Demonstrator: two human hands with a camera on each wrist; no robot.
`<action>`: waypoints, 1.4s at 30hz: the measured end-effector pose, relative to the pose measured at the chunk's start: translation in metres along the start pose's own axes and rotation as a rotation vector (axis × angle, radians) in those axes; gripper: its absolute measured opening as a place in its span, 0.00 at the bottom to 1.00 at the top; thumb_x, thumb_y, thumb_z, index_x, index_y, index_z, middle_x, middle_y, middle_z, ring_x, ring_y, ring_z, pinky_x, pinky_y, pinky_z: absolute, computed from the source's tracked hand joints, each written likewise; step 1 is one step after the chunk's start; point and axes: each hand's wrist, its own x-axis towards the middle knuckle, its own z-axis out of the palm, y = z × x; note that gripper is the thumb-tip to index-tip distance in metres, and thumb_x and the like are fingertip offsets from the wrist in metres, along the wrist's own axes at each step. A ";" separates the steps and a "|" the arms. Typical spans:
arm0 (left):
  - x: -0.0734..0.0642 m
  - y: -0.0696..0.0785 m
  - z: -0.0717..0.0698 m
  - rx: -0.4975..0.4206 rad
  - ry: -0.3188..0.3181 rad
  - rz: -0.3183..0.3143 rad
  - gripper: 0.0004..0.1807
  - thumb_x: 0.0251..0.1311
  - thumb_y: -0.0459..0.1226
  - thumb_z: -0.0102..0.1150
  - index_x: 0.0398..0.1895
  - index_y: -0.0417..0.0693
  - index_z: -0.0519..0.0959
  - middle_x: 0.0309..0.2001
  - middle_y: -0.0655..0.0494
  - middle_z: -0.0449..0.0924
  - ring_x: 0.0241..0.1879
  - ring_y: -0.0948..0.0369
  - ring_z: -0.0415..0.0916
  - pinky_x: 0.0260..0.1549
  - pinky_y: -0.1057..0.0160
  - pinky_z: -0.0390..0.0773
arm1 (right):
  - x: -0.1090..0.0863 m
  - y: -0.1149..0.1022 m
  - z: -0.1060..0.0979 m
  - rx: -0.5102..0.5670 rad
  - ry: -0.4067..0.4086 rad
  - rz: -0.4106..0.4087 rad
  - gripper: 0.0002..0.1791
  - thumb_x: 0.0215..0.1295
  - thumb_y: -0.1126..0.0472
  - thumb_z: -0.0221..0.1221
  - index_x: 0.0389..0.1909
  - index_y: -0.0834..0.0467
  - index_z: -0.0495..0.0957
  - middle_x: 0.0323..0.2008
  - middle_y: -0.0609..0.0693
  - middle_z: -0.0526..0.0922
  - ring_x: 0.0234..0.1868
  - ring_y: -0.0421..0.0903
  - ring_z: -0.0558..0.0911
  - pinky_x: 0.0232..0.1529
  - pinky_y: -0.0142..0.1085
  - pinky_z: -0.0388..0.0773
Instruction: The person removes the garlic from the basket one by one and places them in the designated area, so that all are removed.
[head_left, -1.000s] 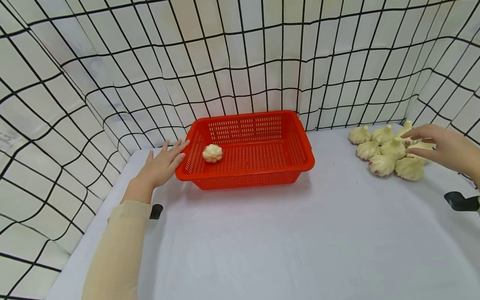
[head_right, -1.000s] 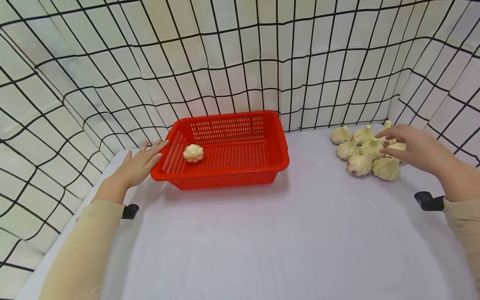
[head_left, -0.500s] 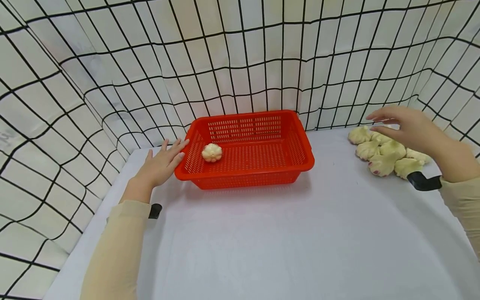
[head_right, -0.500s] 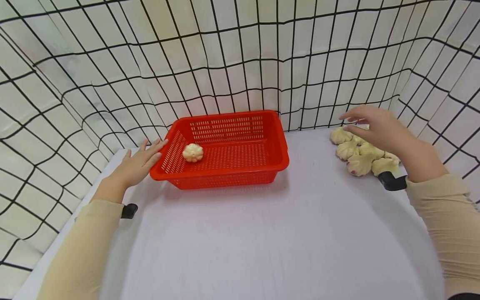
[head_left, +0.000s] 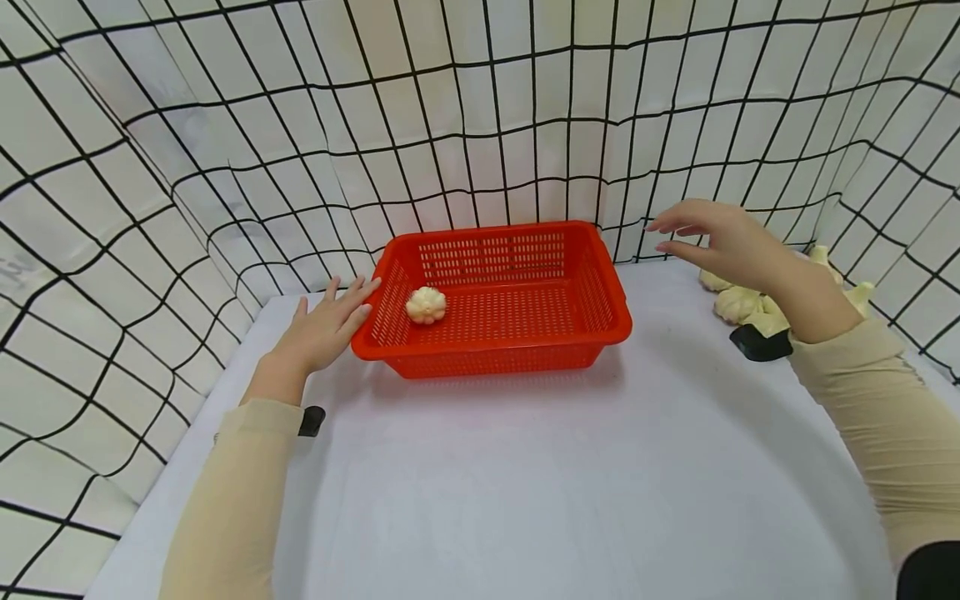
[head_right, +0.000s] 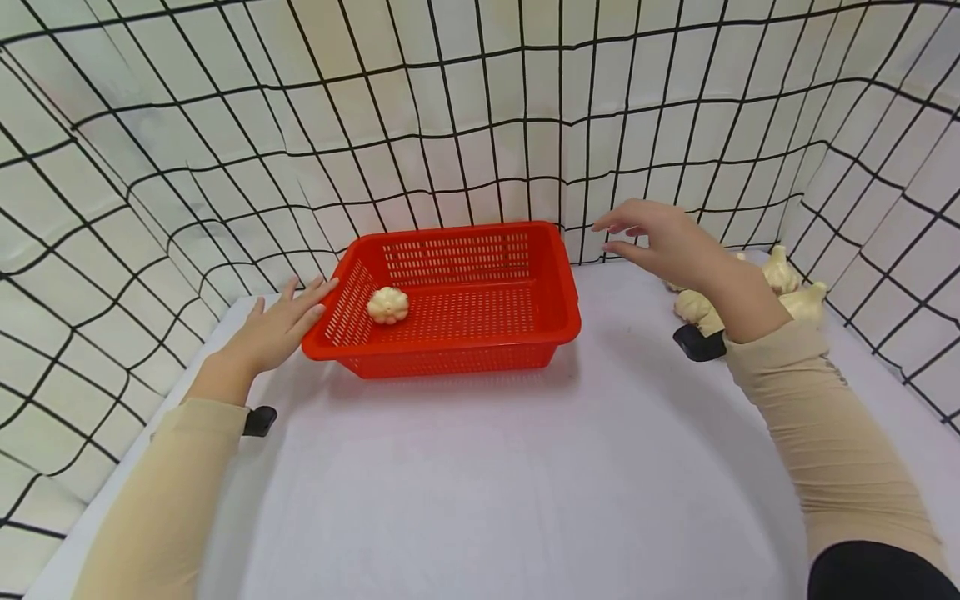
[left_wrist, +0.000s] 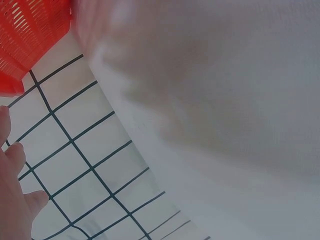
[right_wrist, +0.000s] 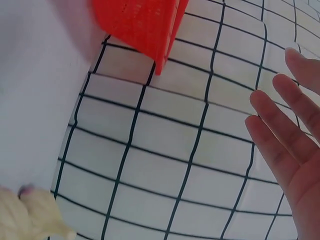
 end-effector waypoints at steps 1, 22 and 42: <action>0.000 0.000 0.000 0.000 0.001 0.000 0.36 0.79 0.60 0.24 0.84 0.61 0.44 0.83 0.47 0.39 0.80 0.42 0.23 0.67 0.27 0.23 | 0.004 -0.001 0.002 0.000 0.000 -0.012 0.17 0.63 0.74 0.67 0.53 0.63 0.83 0.51 0.57 0.85 0.49 0.55 0.83 0.52 0.21 0.74; -0.005 -0.004 0.002 0.004 -0.003 -0.011 0.36 0.79 0.60 0.25 0.84 0.61 0.45 0.83 0.47 0.41 0.80 0.42 0.24 0.68 0.27 0.23 | 0.089 -0.036 0.063 0.285 -0.131 0.138 0.16 0.73 0.67 0.60 0.59 0.64 0.79 0.57 0.60 0.81 0.57 0.59 0.82 0.58 0.54 0.79; -0.003 -0.001 0.001 -0.003 0.013 -0.010 0.36 0.79 0.60 0.25 0.84 0.61 0.46 0.83 0.50 0.40 0.80 0.43 0.24 0.68 0.28 0.22 | 0.159 -0.062 0.113 0.240 -0.312 0.094 0.16 0.75 0.65 0.59 0.60 0.60 0.79 0.57 0.57 0.81 0.56 0.54 0.80 0.60 0.48 0.76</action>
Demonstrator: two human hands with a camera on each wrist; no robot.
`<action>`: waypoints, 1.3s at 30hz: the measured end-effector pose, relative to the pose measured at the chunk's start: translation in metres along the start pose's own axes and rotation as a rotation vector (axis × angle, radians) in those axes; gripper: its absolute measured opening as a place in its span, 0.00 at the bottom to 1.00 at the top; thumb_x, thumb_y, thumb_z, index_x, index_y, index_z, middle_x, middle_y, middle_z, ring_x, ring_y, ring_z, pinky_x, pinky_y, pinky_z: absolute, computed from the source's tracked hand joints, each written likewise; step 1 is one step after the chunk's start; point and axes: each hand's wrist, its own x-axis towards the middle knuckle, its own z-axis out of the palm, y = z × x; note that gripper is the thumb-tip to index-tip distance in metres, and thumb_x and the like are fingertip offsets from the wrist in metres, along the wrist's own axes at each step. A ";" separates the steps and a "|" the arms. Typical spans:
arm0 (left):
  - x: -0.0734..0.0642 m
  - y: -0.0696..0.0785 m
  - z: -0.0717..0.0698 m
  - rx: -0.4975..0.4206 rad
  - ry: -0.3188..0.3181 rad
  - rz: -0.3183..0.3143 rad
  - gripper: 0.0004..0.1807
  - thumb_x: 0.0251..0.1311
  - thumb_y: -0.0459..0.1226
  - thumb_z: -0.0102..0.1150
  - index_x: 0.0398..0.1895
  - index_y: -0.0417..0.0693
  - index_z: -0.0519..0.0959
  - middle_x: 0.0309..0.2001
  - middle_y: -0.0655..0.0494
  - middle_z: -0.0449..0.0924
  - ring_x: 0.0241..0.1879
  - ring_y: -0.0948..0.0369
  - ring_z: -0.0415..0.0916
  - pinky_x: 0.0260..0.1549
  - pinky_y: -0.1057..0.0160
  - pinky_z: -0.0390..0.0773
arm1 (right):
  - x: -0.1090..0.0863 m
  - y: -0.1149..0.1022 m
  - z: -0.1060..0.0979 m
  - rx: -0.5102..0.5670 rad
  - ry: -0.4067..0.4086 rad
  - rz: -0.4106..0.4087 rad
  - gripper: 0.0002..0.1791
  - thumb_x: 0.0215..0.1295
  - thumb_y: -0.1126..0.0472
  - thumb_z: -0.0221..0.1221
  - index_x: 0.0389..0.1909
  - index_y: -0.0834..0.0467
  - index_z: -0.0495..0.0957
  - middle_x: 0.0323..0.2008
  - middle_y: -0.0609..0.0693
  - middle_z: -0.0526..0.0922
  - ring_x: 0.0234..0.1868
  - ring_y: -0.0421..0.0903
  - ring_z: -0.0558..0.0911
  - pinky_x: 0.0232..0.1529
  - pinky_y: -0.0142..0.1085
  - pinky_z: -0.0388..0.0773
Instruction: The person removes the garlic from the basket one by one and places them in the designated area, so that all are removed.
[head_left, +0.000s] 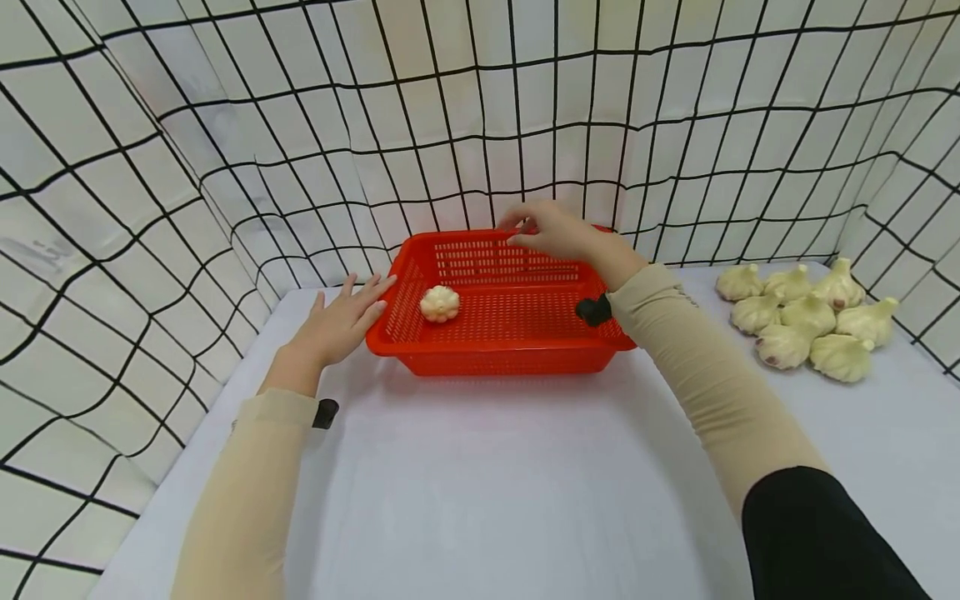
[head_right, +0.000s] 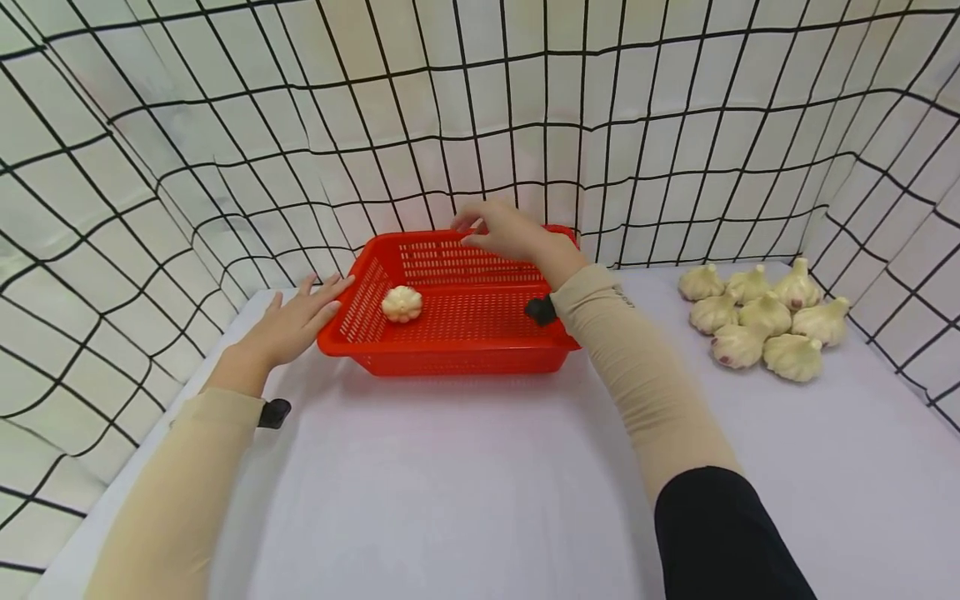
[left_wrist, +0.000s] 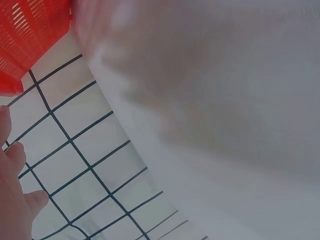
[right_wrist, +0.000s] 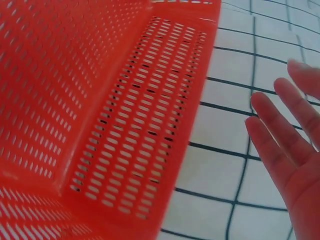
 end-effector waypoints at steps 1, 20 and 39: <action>0.000 0.000 0.000 0.001 0.000 -0.002 0.36 0.79 0.60 0.25 0.84 0.61 0.46 0.83 0.50 0.40 0.80 0.43 0.24 0.68 0.28 0.22 | 0.004 0.000 0.003 -0.006 -0.012 0.001 0.16 0.75 0.65 0.59 0.60 0.60 0.79 0.57 0.57 0.81 0.57 0.55 0.79 0.60 0.48 0.76; 0.001 -0.001 0.000 0.018 -0.004 0.015 0.35 0.80 0.60 0.25 0.84 0.62 0.46 0.83 0.50 0.41 0.80 0.45 0.23 0.69 0.28 0.24 | 0.056 -0.010 0.054 -0.054 -0.227 0.007 0.21 0.76 0.68 0.56 0.67 0.62 0.76 0.65 0.57 0.77 0.66 0.52 0.73 0.67 0.43 0.71; 0.001 -0.002 -0.002 0.038 0.023 0.025 0.34 0.80 0.59 0.27 0.84 0.62 0.47 0.83 0.52 0.41 0.81 0.45 0.25 0.69 0.29 0.24 | 0.076 -0.046 0.091 -0.158 -0.557 0.088 0.32 0.73 0.63 0.60 0.76 0.50 0.65 0.72 0.51 0.68 0.71 0.50 0.64 0.74 0.49 0.60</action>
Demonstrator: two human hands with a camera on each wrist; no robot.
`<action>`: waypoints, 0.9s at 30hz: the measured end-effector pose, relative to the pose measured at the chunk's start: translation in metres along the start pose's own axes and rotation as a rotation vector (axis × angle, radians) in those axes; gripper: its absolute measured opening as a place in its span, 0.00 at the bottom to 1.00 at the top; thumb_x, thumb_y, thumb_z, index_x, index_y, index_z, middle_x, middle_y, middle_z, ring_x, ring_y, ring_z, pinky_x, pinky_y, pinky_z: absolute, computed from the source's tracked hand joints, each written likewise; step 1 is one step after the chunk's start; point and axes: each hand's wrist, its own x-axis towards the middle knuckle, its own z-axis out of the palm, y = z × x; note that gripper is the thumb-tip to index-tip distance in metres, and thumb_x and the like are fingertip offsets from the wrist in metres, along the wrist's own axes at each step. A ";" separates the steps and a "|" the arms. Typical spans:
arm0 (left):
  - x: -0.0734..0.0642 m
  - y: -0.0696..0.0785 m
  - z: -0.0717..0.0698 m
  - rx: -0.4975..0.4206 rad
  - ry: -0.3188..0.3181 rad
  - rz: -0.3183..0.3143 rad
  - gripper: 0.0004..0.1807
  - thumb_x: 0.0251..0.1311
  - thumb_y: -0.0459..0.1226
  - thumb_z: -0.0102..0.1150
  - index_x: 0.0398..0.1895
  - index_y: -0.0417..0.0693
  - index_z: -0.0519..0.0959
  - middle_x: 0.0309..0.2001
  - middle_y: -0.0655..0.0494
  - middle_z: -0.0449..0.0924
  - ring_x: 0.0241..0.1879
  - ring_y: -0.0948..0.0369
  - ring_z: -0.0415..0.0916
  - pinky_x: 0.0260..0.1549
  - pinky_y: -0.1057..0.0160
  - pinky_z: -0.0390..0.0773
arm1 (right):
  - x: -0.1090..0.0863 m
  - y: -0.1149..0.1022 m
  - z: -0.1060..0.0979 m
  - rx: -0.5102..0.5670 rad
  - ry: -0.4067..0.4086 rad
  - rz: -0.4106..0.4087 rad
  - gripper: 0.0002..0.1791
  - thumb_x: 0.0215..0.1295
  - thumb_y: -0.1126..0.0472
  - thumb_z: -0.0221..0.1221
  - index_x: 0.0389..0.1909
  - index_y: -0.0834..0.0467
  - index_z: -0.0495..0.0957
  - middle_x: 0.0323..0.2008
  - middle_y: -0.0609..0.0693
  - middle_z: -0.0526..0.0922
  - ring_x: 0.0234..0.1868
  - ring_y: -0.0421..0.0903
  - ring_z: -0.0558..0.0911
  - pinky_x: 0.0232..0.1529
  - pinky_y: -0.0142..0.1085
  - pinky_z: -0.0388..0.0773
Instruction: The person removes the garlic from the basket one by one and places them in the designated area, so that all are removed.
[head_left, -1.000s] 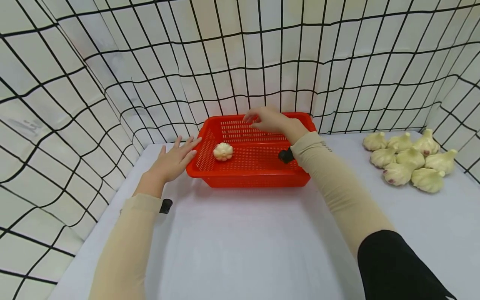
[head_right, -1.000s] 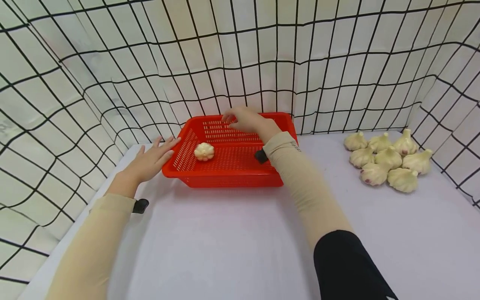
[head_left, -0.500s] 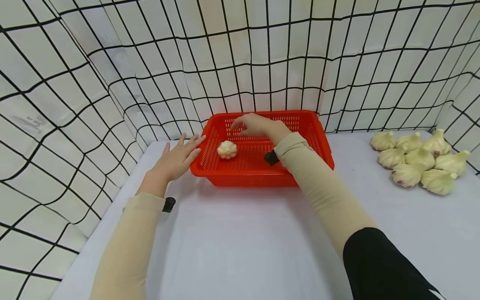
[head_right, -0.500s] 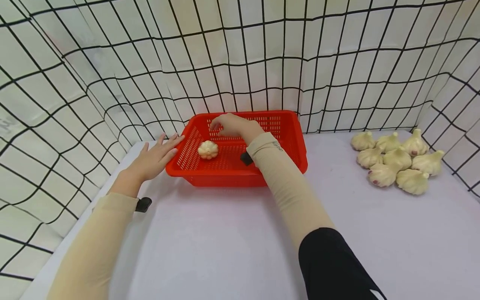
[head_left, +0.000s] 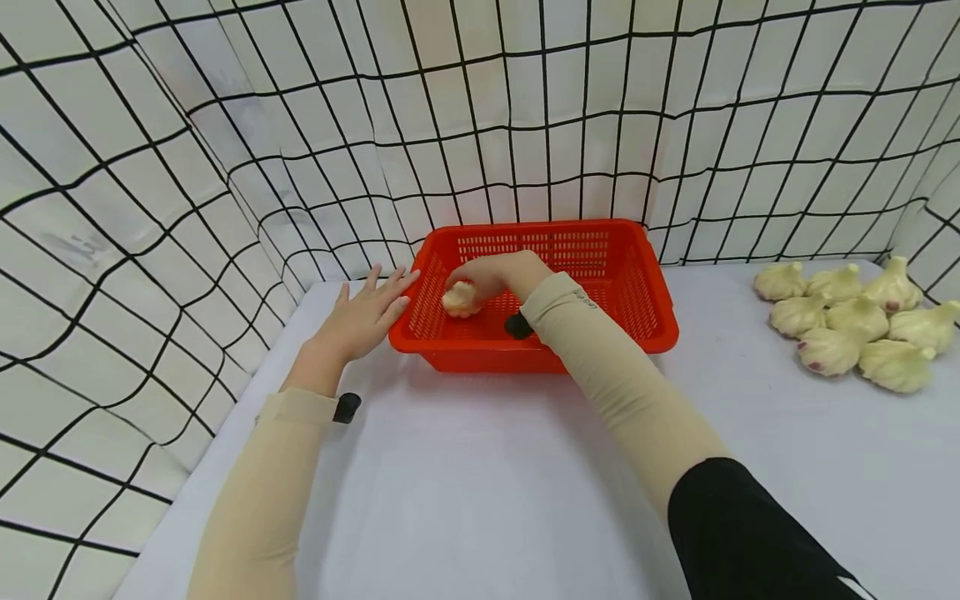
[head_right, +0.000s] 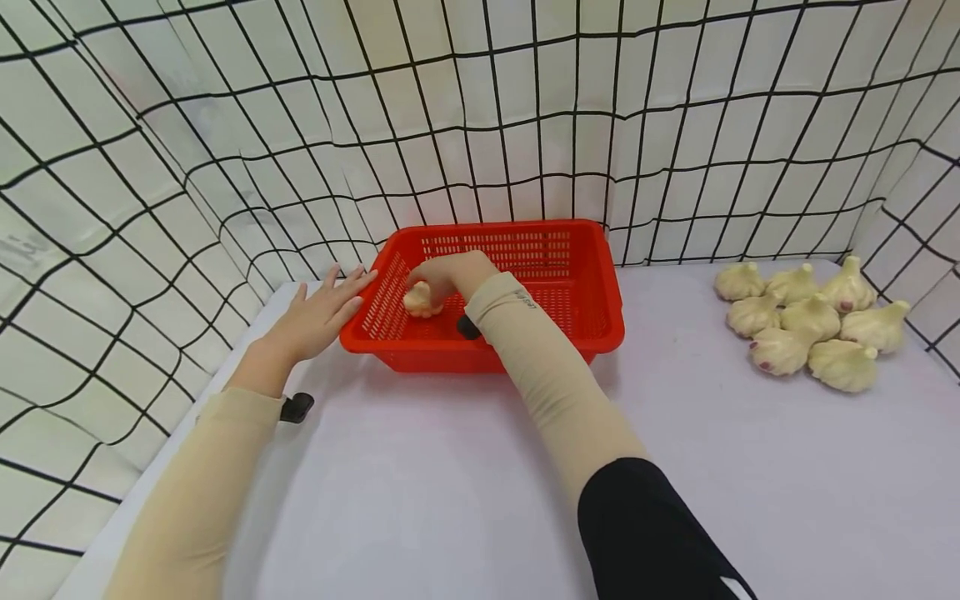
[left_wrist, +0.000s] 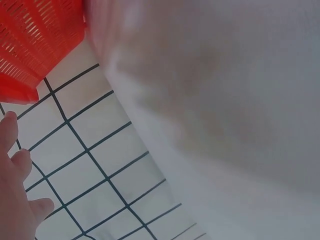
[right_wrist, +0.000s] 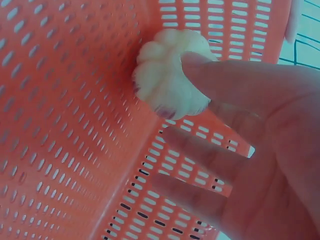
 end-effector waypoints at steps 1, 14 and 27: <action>0.000 0.000 0.000 -0.004 0.000 0.001 0.34 0.80 0.59 0.27 0.84 0.62 0.47 0.83 0.52 0.41 0.81 0.45 0.25 0.69 0.29 0.24 | 0.000 -0.001 0.001 0.003 -0.012 0.006 0.34 0.74 0.63 0.60 0.78 0.50 0.64 0.72 0.51 0.67 0.71 0.50 0.64 0.74 0.49 0.60; 0.001 -0.003 0.007 -0.051 0.032 0.018 0.34 0.80 0.58 0.27 0.84 0.62 0.47 0.83 0.53 0.41 0.81 0.46 0.24 0.70 0.29 0.24 | -0.005 0.003 0.004 0.048 -0.010 0.006 0.27 0.71 0.66 0.61 0.69 0.49 0.72 0.64 0.50 0.72 0.64 0.49 0.67 0.66 0.47 0.69; 0.001 -0.003 0.008 -0.058 0.039 0.011 0.35 0.80 0.59 0.26 0.84 0.62 0.47 0.83 0.51 0.41 0.81 0.46 0.24 0.70 0.29 0.25 | -0.018 0.014 0.004 0.101 0.024 0.045 0.12 0.68 0.66 0.65 0.50 0.58 0.77 0.53 0.52 0.77 0.53 0.51 0.73 0.56 0.46 0.77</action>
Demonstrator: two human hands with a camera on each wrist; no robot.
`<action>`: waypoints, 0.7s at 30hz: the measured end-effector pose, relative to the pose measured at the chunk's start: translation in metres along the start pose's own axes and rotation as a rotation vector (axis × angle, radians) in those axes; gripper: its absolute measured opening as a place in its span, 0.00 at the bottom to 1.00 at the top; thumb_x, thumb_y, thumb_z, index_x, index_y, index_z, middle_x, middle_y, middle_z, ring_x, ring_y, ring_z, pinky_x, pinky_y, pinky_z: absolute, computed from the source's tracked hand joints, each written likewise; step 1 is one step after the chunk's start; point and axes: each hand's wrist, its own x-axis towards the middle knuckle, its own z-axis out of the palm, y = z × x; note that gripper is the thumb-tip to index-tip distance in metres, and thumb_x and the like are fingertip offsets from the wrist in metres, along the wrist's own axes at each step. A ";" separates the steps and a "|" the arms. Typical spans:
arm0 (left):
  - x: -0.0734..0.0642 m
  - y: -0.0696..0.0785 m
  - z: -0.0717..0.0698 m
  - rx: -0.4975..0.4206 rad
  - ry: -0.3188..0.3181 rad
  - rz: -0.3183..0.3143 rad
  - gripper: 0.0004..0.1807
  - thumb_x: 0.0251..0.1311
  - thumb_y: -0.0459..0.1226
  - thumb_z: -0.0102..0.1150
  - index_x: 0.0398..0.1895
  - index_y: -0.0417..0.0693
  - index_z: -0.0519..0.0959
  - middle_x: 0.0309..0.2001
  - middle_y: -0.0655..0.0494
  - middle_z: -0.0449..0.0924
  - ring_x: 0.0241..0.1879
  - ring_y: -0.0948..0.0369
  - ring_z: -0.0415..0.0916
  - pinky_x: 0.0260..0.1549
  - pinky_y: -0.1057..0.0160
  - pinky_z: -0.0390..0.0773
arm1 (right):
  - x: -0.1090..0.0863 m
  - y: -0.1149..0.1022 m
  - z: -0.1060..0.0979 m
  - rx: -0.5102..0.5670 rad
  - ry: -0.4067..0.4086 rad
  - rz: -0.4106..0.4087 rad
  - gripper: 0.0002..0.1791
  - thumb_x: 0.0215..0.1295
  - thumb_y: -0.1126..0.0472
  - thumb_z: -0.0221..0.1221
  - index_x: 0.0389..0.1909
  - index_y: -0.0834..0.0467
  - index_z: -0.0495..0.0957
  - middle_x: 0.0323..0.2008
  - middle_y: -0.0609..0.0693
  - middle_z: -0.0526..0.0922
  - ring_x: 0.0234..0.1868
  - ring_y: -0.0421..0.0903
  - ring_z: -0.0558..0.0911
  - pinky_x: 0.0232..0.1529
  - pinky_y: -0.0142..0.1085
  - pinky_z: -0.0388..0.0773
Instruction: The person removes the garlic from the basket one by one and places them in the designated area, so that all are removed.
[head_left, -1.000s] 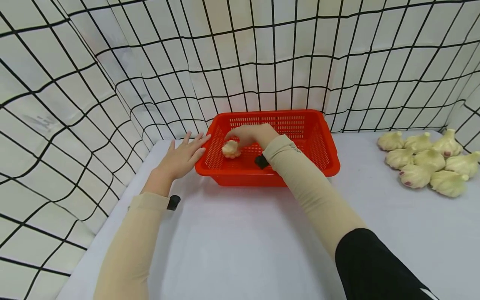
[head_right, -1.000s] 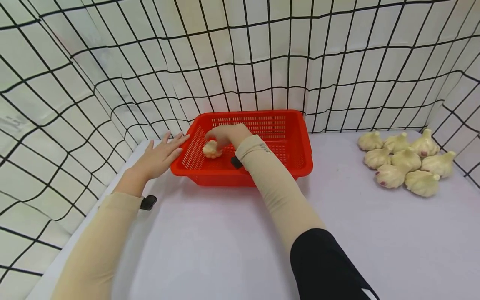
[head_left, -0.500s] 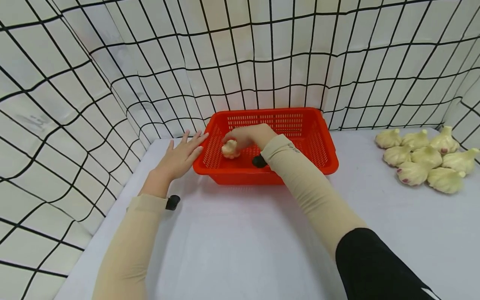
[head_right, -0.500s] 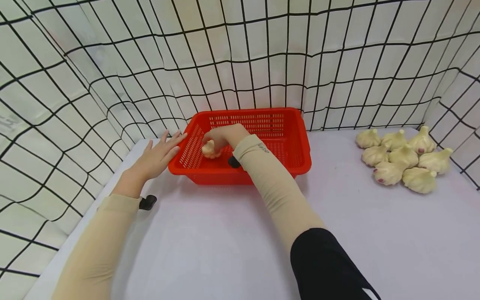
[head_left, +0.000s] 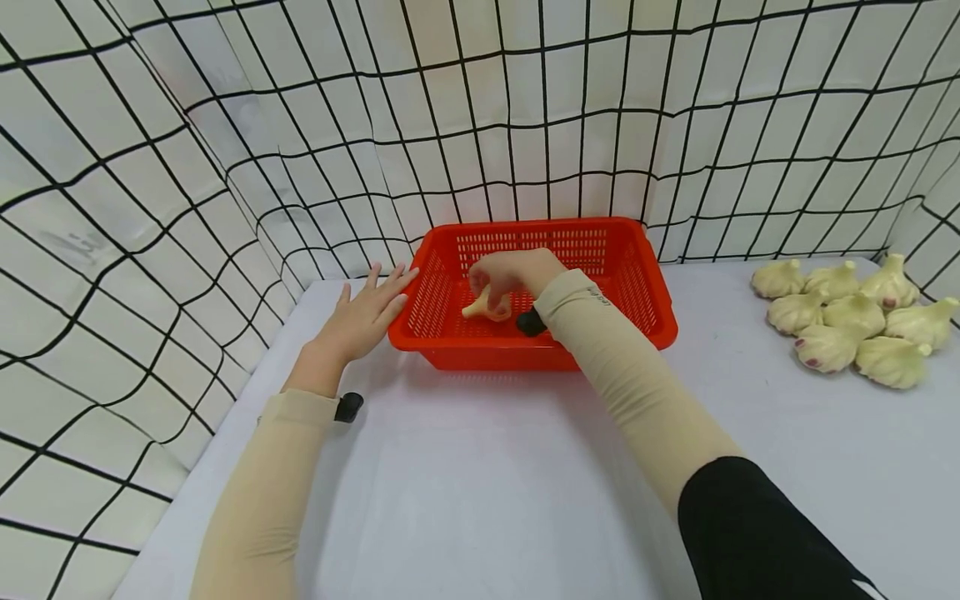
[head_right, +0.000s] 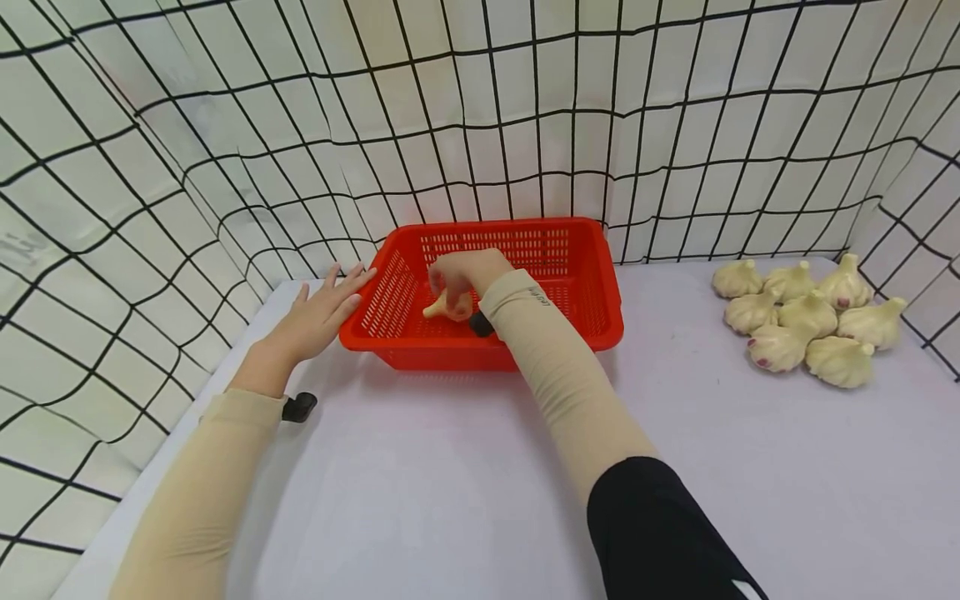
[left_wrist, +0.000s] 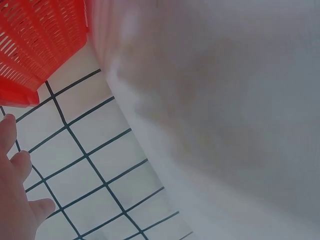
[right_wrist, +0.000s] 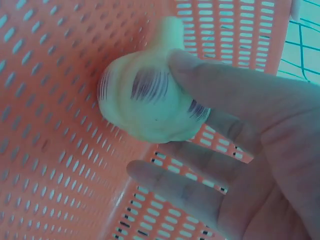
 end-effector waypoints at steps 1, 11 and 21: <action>0.000 0.000 0.000 -0.001 0.001 0.001 0.34 0.80 0.59 0.26 0.84 0.62 0.47 0.83 0.51 0.41 0.81 0.46 0.24 0.70 0.29 0.24 | -0.001 0.001 0.000 -0.005 -0.002 0.002 0.14 0.67 0.67 0.66 0.51 0.58 0.77 0.54 0.52 0.77 0.54 0.51 0.73 0.56 0.45 0.77; 0.004 0.002 0.002 -0.006 0.000 0.015 0.34 0.80 0.58 0.28 0.84 0.62 0.47 0.83 0.52 0.41 0.81 0.46 0.25 0.70 0.29 0.24 | -0.006 0.009 -0.003 -0.068 -0.042 0.111 0.25 0.63 0.67 0.66 0.61 0.52 0.77 0.56 0.50 0.76 0.55 0.50 0.72 0.58 0.48 0.75; -0.001 0.000 -0.003 0.007 -0.022 0.013 0.34 0.80 0.58 0.27 0.84 0.62 0.46 0.83 0.53 0.40 0.81 0.47 0.22 0.69 0.29 0.23 | -0.011 0.013 -0.005 -0.111 -0.046 0.102 0.27 0.62 0.69 0.66 0.63 0.52 0.77 0.55 0.50 0.75 0.53 0.51 0.72 0.55 0.47 0.75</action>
